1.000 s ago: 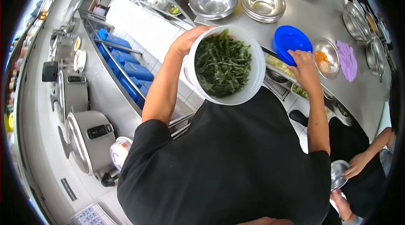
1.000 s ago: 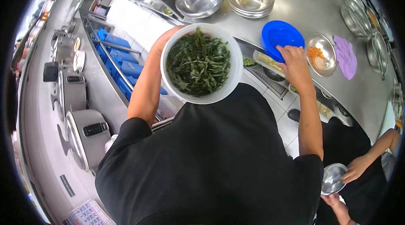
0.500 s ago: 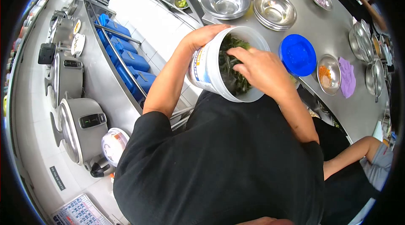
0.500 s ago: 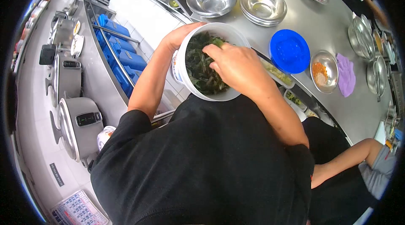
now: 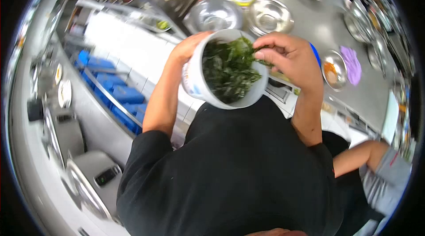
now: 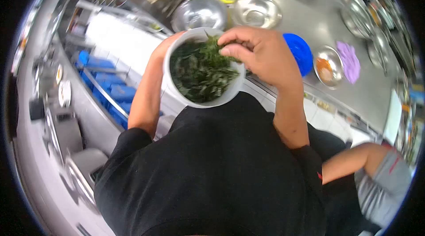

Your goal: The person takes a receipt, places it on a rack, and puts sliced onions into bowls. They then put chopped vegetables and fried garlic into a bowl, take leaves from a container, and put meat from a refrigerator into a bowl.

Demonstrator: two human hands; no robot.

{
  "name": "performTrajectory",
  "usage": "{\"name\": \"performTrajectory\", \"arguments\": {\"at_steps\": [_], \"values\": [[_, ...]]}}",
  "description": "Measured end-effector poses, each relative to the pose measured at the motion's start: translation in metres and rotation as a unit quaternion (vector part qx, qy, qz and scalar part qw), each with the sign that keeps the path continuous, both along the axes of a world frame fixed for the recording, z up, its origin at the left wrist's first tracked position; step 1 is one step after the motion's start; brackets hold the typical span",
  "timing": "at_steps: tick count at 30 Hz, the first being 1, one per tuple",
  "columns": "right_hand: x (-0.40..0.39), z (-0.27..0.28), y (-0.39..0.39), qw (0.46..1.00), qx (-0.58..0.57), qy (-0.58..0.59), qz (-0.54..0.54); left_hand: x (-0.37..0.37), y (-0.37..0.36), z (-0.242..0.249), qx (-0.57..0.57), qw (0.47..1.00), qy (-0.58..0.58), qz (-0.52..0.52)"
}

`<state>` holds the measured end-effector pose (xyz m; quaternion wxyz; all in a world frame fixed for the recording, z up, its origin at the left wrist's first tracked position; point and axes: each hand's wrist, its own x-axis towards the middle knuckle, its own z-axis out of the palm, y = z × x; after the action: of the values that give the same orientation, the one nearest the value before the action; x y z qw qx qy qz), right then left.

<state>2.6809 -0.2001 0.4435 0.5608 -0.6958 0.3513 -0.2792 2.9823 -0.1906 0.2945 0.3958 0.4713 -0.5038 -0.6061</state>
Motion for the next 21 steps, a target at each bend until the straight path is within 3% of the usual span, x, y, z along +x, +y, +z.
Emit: {"name": "performTrajectory", "arguments": {"at_steps": [3, 6, 9, 13, 16, 19, 21], "values": [[-0.050, 0.014, -0.012, 0.986, -0.077, 0.006, -0.144, -0.008, -0.006, 0.026, 0.194, 0.970, 0.106, 0.104], [-0.132, 0.015, -0.030, 0.948, -0.075, 0.074, -0.301, 0.002, -0.011, 0.022, 0.180, 0.977, 0.088, 0.077], [-0.220, -0.026, -0.050, 0.904, -0.030, 0.167, -0.393, 0.009, -0.013, 0.017, 0.162, 0.981, 0.079, 0.067], [-0.262, -0.080, -0.074, 0.853, 0.096, 0.312, -0.407, 0.017, -0.012, 0.015, 0.155, 0.983, 0.076, 0.061], [-0.279, -0.110, -0.087, 0.834, 0.168, 0.313, -0.423, 0.023, -0.012, 0.013, 0.153, 0.984, 0.071, 0.059], [-0.293, -0.089, -0.084, 0.814, 0.150, 0.375, -0.417, 0.020, -0.008, 0.011, 0.154, 0.984, 0.067, 0.056], [-0.293, -0.086, -0.084, 0.783, 0.049, 0.450, -0.427, 0.021, -0.007, 0.010, 0.155, 0.984, 0.064, 0.054]]}}
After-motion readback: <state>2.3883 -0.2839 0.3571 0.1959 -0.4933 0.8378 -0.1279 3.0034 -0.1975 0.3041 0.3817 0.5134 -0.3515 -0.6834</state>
